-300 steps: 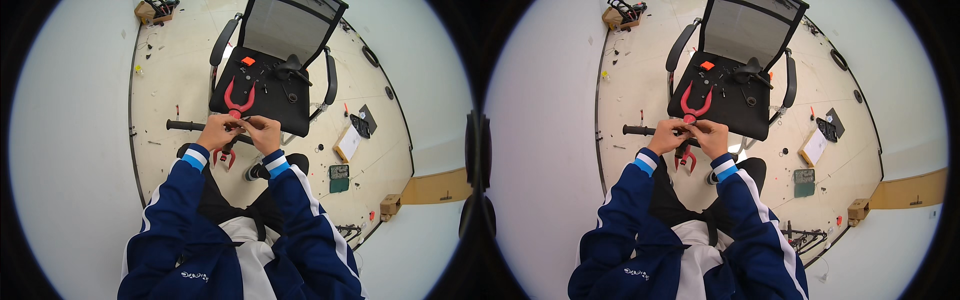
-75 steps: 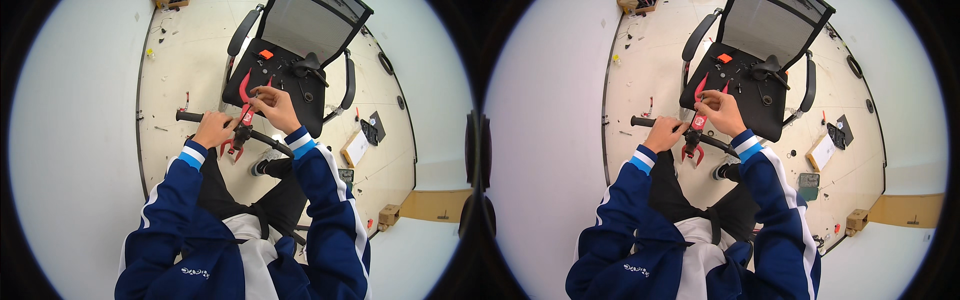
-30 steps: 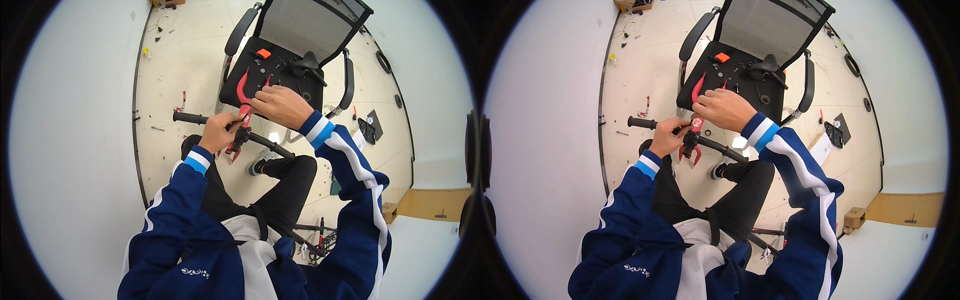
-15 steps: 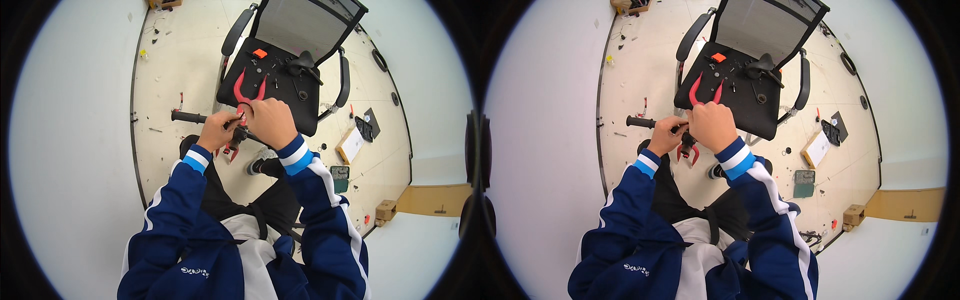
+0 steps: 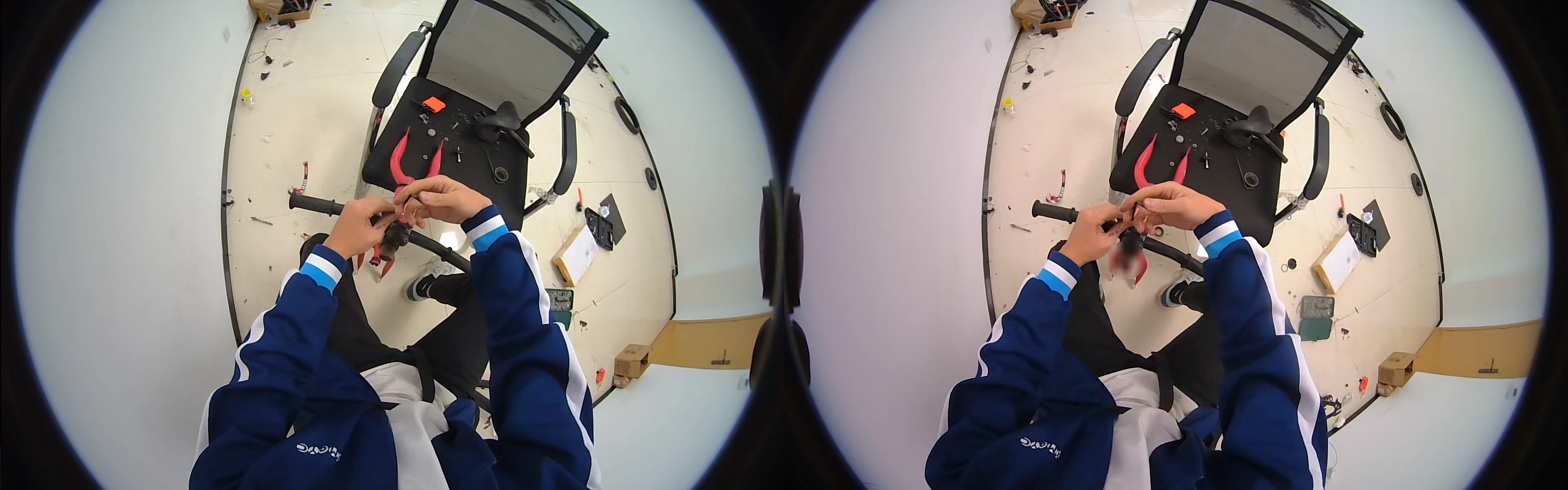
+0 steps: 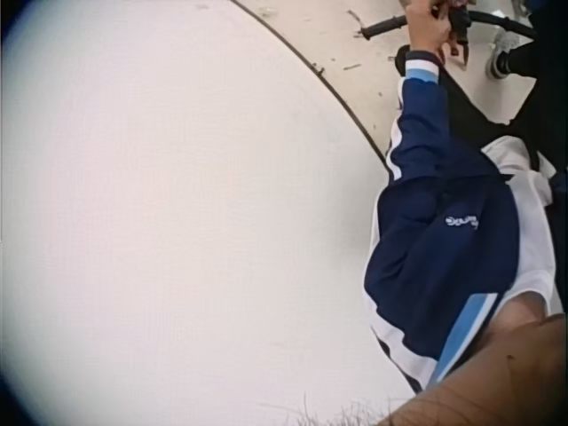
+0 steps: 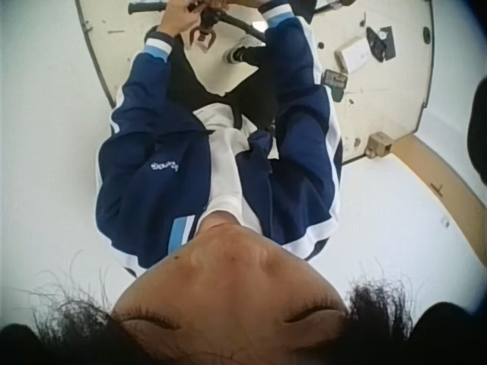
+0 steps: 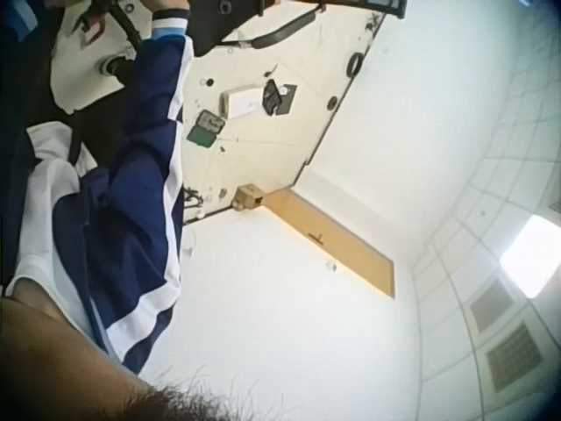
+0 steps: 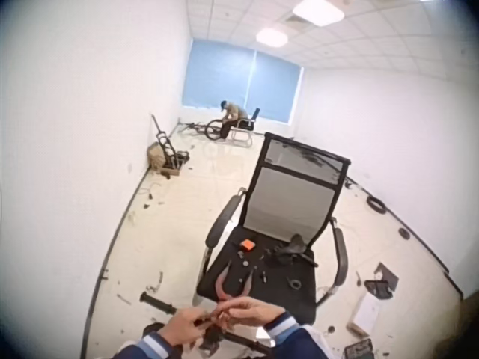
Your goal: The person sits on the floor and assembles a bicycle handlebar using a red clamp and various small parts. They insert and tighten components, adjust the handlebar position, and secure the assembly.
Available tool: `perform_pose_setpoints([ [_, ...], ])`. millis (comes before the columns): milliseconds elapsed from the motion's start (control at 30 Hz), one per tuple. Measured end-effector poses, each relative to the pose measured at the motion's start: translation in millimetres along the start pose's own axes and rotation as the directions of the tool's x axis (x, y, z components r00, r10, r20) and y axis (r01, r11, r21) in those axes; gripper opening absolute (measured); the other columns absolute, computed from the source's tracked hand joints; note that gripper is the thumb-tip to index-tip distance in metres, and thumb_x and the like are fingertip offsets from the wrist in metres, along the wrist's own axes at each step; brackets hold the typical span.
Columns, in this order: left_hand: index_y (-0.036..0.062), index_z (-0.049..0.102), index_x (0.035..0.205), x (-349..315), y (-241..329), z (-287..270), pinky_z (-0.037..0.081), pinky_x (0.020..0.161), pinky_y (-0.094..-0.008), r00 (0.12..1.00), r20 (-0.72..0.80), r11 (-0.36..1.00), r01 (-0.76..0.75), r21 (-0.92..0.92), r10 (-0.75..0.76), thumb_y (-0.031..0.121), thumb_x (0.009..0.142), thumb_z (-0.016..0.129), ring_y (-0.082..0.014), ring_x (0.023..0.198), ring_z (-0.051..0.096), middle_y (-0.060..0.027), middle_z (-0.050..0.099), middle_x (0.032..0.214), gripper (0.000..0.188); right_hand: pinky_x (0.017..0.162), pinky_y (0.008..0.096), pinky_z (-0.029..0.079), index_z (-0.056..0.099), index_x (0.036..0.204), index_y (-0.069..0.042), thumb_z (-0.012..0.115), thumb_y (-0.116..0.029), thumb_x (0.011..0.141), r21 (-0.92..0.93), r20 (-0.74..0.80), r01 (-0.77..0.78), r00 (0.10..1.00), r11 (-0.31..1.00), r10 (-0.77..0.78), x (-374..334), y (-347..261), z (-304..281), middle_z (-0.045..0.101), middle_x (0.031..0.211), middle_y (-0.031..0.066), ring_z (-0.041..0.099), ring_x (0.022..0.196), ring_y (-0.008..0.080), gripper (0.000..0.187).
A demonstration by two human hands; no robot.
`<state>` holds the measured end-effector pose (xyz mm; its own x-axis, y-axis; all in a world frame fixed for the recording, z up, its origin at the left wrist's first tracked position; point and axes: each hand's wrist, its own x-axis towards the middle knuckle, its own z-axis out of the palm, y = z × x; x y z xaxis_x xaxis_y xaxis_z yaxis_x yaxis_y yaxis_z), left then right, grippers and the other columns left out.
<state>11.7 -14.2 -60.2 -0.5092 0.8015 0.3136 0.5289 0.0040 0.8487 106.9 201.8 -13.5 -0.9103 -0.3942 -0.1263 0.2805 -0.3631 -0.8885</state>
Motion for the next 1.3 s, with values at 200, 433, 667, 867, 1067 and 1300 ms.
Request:
perform_pose_setpoints([
  [200, 0.0041, 0.074, 0.095, 1, -8, -2, 0.052, 0.066, -0.037, 0.999, 0.03, 0.999, -0.033, -0.02, 0.034, 0.004, 0.081, 0.073, -0.0321, 0.071, 0.065, -0.0137, 0.068, 0.081, 0.014, 0.078, 0.0338, 0.05, 0.065, 0.118, 0.005, 0.072, -0.032, 0.093, 0.066, 0.189, 0.036, 0.981, 0.997, -0.048, 19, 17, -22, 0.062, 0.089, 0.0075, 0.06, 0.082, 0.0195, 0.045],
  [433, 0.0051, 0.073, 0.092, 2, -11, 1, 0.049, 0.065, -0.0394, 0.997, 0.033, 0.998, -0.063, -0.011, 0.063, 0.005, 0.081, 0.074, -0.0323, 0.071, 0.063, -0.0117, 0.067, 0.078, 0.01, 0.061, 0.0296, 0.047, 0.07, 0.089, 0.012, 0.055, 0.007, 0.057, -0.1, 0.134, -0.004, 0.991, 0.995, 0.018, 30, 4, -19, 0.063, 0.084, 0.0136, 0.054, 0.065, 0.0182, 0.036],
  [667, 0.0023, 0.071, 0.092, 2, -7, -3, 0.05, 0.067, -0.0399, 0.998, 0.046, 0.999, -0.038, 0.005, 0.038, 0.002, 0.079, 0.075, -0.0349, 0.073, 0.063, -0.0141, 0.067, 0.081, 0.014, 0.06, 0.0251, 0.045, 0.072, 0.093, 0.009, 0.067, -0.002, 0.077, -0.157, -0.007, 0.055, 0.998, 0.986, -0.056, 27, 13, -9, 0.062, 0.072, 0.0056, 0.055, 0.064, 0.0107, 0.02],
  [867, 0.0032, 0.071, 0.092, -4, -21, 1, 0.048, 0.061, -0.0343, 0.998, 0.011, 0.998, -0.063, 0.017, 0.063, -0.001, 0.085, 0.07, -0.0284, 0.07, 0.064, -0.0122, 0.067, 0.081, 0.009, 0.061, 0.0236, 0.046, 0.071, 0.103, 0.007, 0.072, -0.005, 0.088, -0.034, -0.348, 0.214, 0.913, 0.976, -0.212, 20, 38, 26, 0.066, 0.082, 0.0053, 0.058, 0.067, 0.0097, 0.019],
  [1067, 0.0011, 0.071, 0.1, -6, -17, 3, 0.051, 0.065, -0.0371, 1.0, 0.01, 1.0, 0.004, -0.031, -0.003, 0.0, 0.081, 0.073, -0.0332, 0.076, 0.066, -0.0155, 0.069, 0.088, 0.019, 0.074, 0.0287, 0.052, 0.067, 0.111, 0.009, 0.068, -0.006, 0.091, -0.03, -0.404, 0.243, 0.885, 0.97, -0.234, 9, 37, 38, 0.066, 0.098, 0.0109, 0.061, 0.077, 0.0148, 0.025],
  [1300, 0.0028, 0.07, 0.096, -1, -15, 2, 0.051, 0.066, -0.0317, 0.999, 0.032, 1.0, -0.029, -0.01, 0.029, -0.005, 0.088, 0.065, -0.0223, 0.073, 0.067, -0.0114, 0.069, 0.083, 0.013, 0.077, 0.0274, 0.052, 0.064, 0.124, 0.01, 0.067, -0.012, 0.095, -0.165, -0.439, 0.283, 0.836, 0.945, -0.328, 4, 28, 54, 0.068, 0.098, 0.0101, 0.062, 0.081, 0.0129, 0.036],
])
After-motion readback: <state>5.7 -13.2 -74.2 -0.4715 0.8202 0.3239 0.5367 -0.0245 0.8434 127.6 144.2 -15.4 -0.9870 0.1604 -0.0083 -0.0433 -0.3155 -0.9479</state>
